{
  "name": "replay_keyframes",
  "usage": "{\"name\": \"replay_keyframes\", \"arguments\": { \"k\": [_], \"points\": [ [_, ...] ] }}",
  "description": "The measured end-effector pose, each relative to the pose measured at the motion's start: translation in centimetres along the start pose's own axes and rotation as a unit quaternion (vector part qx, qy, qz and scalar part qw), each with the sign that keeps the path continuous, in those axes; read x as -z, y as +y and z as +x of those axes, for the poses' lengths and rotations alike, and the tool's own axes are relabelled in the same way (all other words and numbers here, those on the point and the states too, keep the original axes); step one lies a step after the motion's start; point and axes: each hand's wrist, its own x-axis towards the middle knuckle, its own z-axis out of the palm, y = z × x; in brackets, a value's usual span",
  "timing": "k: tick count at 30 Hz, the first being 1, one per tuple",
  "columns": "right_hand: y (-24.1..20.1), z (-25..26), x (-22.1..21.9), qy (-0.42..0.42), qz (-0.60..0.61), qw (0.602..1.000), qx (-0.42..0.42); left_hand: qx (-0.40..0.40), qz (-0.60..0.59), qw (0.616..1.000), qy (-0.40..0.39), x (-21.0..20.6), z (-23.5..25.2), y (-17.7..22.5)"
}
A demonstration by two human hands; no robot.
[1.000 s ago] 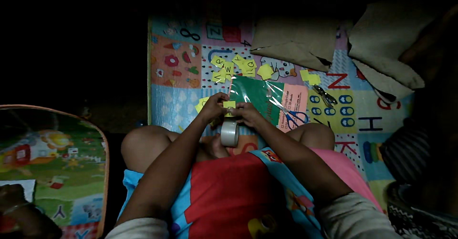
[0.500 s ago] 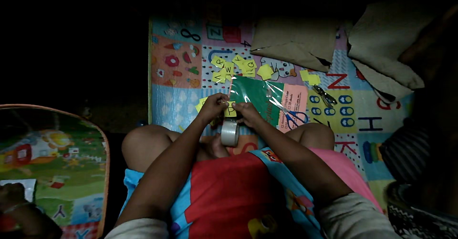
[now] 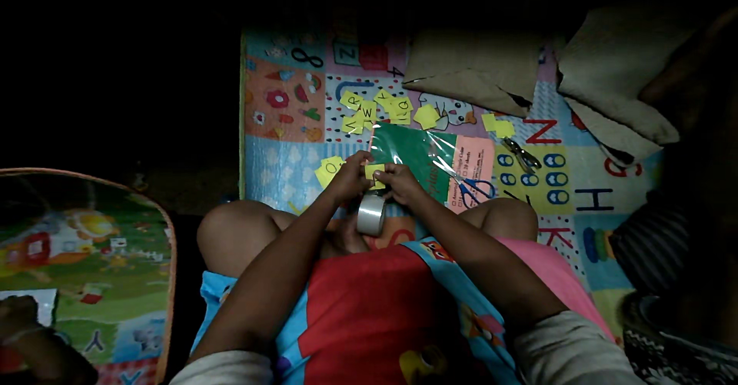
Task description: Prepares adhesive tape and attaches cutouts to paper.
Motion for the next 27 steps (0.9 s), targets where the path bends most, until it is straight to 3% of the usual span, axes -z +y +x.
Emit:
{"name": "replay_keyframes", "arguments": {
  "k": [5, 9, 19, 24, 27],
  "points": [
    [0.0, -0.1, 0.2, -0.004, 0.007, 1.0, -0.003, 0.003, -0.01, 1.0, 0.014, -0.7, 0.1, 0.0],
    [-0.1, -0.2, 0.3, -0.014, 0.008, 1.0, 0.001, 0.038, -0.084, 0.995, 0.038, 0.0, 0.2, -0.7],
    [0.1, -0.6, 0.4, 0.006, 0.042, 0.999, 0.019, 0.002, -0.132, 0.99, 0.054, 0.1, 0.0, -1.1],
    [-0.1, -0.9, 0.8, 0.103, -0.043, 0.982, 0.154, 0.006, -0.164, 0.982, 0.096, -1.1, 0.2, -1.2],
    [0.3, -1.2, 1.3, 0.103, -0.12, 0.955, 0.251, -0.004, -0.158, 0.98, 0.117, -1.3, 0.3, -1.4]
  ]
}}
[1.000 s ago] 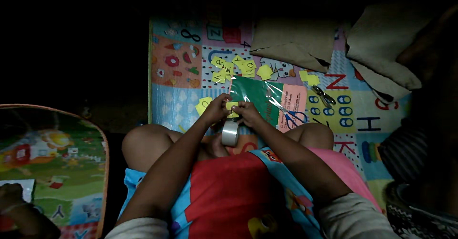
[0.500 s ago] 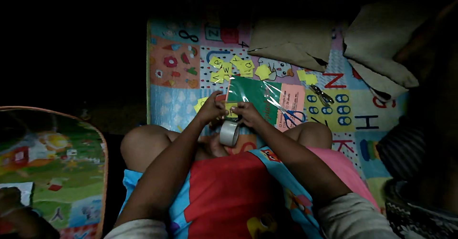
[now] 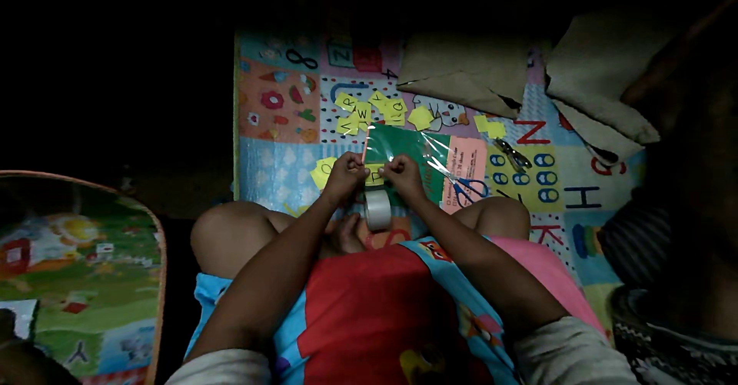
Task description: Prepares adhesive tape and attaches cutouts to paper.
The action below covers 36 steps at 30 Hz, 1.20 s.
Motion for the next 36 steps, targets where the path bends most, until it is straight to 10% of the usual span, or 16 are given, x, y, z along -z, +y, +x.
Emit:
{"name": "replay_keyframes", "arguments": {
  "k": [36],
  "points": [
    [0.6, 0.1, 0.8, -0.033, -0.081, 0.995, 0.057, -0.106, 0.127, 0.986, 0.015, -1.0, -1.0, 0.8]
  ]
}}
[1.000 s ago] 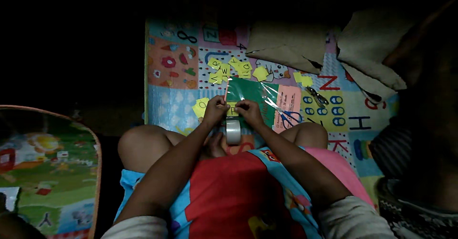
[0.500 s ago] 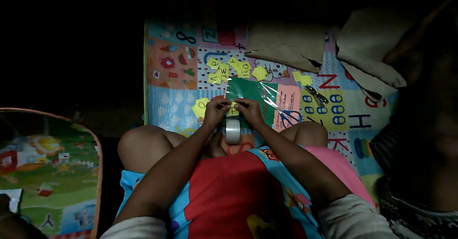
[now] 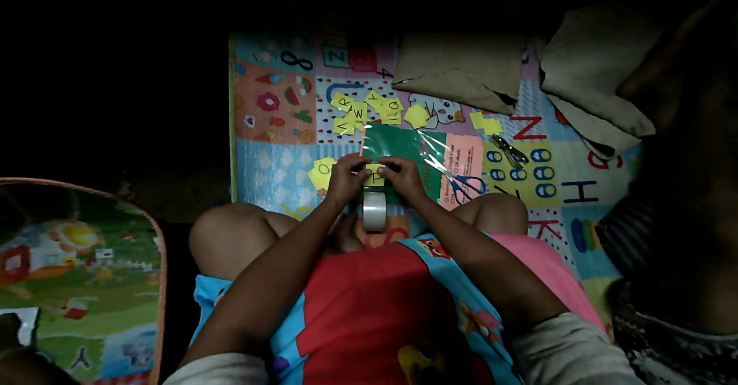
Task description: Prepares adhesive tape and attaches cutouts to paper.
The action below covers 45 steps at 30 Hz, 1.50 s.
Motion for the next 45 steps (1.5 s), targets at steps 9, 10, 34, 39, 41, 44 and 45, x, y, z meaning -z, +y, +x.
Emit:
{"name": "replay_keyframes", "arguments": {
  "k": [9, 10, 34, 39, 41, 44, 45],
  "points": [
    [-0.6, 0.0, 0.3, -0.012, -0.023, 0.999, -0.021, -0.01, 0.005, 1.0, -0.004, 0.1, 0.1, -0.1],
    [-0.7, 0.0, 0.3, -0.014, -0.028, 0.999, -0.025, -0.009, 0.005, 1.0, -0.003, 0.1, 0.1, -0.1],
    [-1.8, 0.0, 0.9, -0.019, -0.081, 0.995, -0.046, 0.023, 0.033, 0.999, 0.019, 0.2, -0.2, 1.6],
    [-1.9, 0.1, 0.9, -0.029, -0.08, 0.994, -0.063, 0.034, 0.033, 0.999, 0.019, 0.2, -0.3, 1.7],
    [-1.9, 0.1, 0.9, -0.03, -0.08, 0.994, -0.066, 0.037, 0.034, 0.999, 0.017, 0.2, -0.3, 1.9],
    [-1.9, 0.1, 0.9, -0.03, -0.076, 0.994, -0.066, 0.034, 0.033, 0.999, 0.02, 0.1, -0.3, 1.9],
    [-1.9, 0.1, 0.9, -0.031, -0.076, 0.994, -0.066, 0.033, 0.033, 0.999, 0.02, 0.1, -0.3, 1.8]
  ]
}}
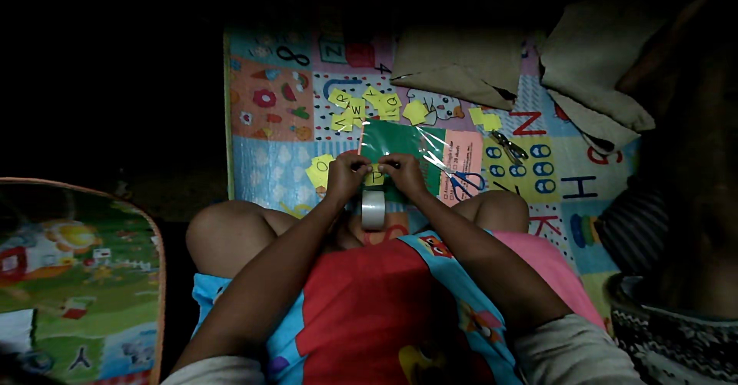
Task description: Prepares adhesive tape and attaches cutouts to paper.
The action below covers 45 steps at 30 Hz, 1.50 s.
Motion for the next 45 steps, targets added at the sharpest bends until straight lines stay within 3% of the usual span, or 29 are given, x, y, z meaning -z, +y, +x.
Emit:
{"name": "replay_keyframes", "arguments": {
  "k": [21, 25, 30, 37, 45],
  "points": [
    [-1.5, 0.1, 1.3, -0.074, -0.063, 0.995, -0.029, -0.001, 0.017, 1.0, -0.002, -0.3, -0.1, 0.4],
    [-0.4, 0.4, 1.1, -0.052, -0.035, 0.997, 0.052, -0.01, 0.022, 1.0, 0.011, -0.4, -0.4, 0.4],
    [-0.4, 0.0, 1.3, -0.048, -0.01, 0.993, 0.107, 0.037, -0.002, 0.999, -0.005, -0.3, -0.2, 0.0],
    [-0.9, -0.7, 1.2, -0.068, 0.03, 0.996, 0.046, 0.024, -0.048, 0.996, -0.075, 0.2, -0.3, -0.4],
    [-0.9, -0.7, 1.3, -0.053, 0.039, 0.998, -0.002, 0.09, 0.011, 0.987, -0.133, 0.4, -0.6, -0.2]
  ]
}}
